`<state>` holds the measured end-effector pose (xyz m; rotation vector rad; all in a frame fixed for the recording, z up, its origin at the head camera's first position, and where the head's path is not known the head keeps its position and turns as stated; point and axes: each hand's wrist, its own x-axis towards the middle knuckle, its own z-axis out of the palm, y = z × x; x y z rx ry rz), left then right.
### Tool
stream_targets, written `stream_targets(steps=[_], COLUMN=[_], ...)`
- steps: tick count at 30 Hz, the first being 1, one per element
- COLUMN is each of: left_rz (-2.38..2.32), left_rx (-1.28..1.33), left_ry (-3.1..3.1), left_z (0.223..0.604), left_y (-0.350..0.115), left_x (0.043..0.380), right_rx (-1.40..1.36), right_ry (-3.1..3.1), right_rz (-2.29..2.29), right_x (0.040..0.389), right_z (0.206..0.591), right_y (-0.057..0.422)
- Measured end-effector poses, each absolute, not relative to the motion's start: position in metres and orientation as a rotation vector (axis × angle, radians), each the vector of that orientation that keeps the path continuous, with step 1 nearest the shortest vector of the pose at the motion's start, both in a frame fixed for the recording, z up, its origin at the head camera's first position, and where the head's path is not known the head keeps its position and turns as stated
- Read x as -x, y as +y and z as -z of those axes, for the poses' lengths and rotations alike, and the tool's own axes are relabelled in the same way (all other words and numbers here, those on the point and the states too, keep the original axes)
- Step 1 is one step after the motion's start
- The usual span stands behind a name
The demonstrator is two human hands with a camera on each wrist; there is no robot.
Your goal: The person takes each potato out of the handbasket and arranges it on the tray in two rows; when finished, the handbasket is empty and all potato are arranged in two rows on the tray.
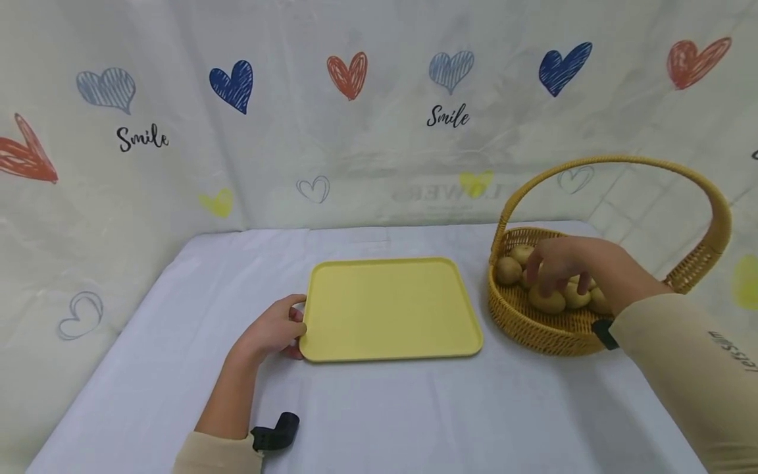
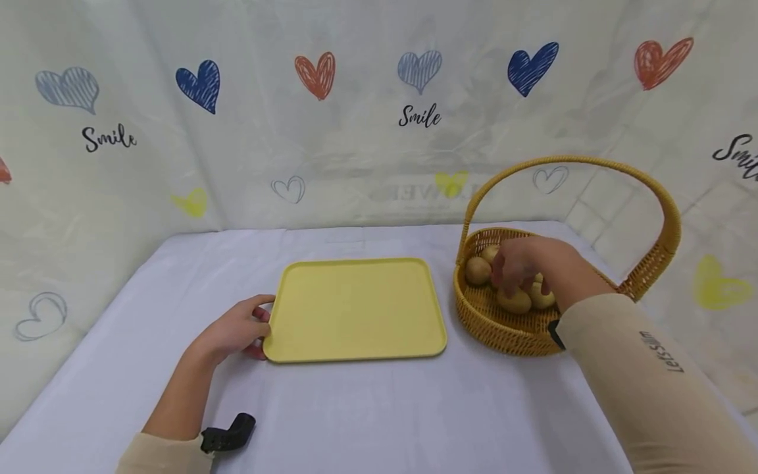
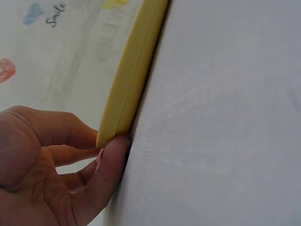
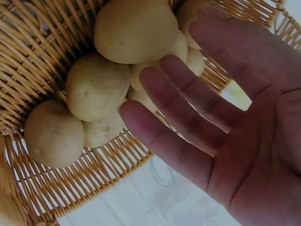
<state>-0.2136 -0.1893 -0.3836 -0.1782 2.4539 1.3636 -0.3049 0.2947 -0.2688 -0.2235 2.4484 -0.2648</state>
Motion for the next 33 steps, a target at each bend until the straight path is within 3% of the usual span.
stream_targets(steps=[33], left_rz=[-1.414], left_rx=[0.190], left_ry=[2.427], left_z=[0.383], left_y=[-0.191], left_x=[0.215], right_rx=[0.229], right_ry=[2.357], right_rz=[0.253], right_x=[0.310], right_z=[0.285], right_y=[0.293])
